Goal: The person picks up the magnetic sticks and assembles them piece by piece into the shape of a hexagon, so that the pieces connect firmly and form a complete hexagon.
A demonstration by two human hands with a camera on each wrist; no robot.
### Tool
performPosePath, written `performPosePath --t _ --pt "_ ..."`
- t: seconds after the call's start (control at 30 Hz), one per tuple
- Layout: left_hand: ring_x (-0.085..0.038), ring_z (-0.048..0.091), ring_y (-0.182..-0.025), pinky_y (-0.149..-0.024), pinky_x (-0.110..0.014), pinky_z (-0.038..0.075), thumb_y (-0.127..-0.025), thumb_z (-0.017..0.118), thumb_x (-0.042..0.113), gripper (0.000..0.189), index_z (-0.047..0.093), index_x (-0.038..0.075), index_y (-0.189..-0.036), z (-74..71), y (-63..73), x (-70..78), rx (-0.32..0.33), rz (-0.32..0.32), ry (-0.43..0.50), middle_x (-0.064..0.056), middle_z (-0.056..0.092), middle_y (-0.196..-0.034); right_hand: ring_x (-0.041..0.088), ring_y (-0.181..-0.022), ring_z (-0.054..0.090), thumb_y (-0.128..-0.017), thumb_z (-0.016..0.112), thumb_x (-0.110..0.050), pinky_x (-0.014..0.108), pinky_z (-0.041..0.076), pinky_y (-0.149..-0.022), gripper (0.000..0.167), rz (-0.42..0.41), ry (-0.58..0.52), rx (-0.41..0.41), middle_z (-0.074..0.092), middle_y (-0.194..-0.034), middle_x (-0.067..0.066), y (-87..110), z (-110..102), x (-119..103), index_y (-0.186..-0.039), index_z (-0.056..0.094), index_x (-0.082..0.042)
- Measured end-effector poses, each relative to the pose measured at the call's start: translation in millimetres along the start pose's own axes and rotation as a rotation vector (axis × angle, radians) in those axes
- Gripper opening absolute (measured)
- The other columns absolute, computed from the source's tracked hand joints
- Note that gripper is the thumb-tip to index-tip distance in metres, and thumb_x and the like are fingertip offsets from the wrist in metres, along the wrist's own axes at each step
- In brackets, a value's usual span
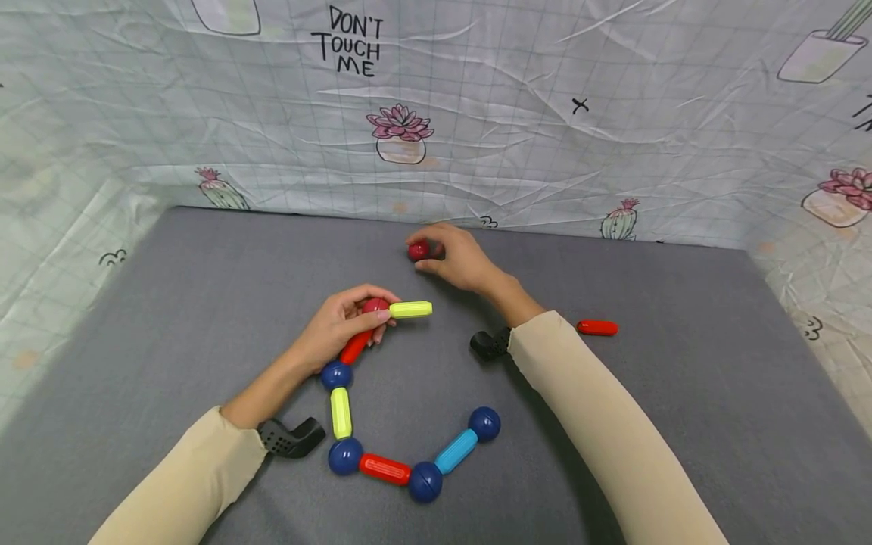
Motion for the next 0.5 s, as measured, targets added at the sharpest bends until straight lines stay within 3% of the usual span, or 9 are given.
performPosePath --t 0.27,0.5 --pt "-0.023 0.056 -0.065 -0.059 -0.028 0.05 -0.096 0.057 0.009 0.023 0.059 -0.002 -0.117 0.0 -0.1 1.2 -0.003 0.0 -0.005 -0.026 0.061 -0.092 0.02 -0.096 0.055 -0.084 0.076 -0.017 0.036 0.045 -0.083 0.032 -0.012 0.006 0.029 0.061 -0.114 0.005 9.7 -2.4 5.8 -0.114 0.068 -0.012" --pt "-0.023 0.057 -0.065 -0.06 -0.028 0.051 -0.096 0.058 0.009 0.023 0.059 -0.002 -0.116 -1.0 -0.3 1.4 0.004 -0.012 0.007 -0.027 0.062 -0.092 0.019 -0.092 0.059 -0.083 0.077 -0.022 0.036 0.048 -0.076 0.035 0.016 -0.092 0.106 0.063 -0.115 0.002 28.8 -16.4 11.0 -0.116 0.068 -0.014"
Point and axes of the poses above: each hand's wrist, its own y-axis away from the middle knuckle, its own z-axis out of the palm, x = y × z, the point moved 8 cm from there along -y, towards the middle knuckle
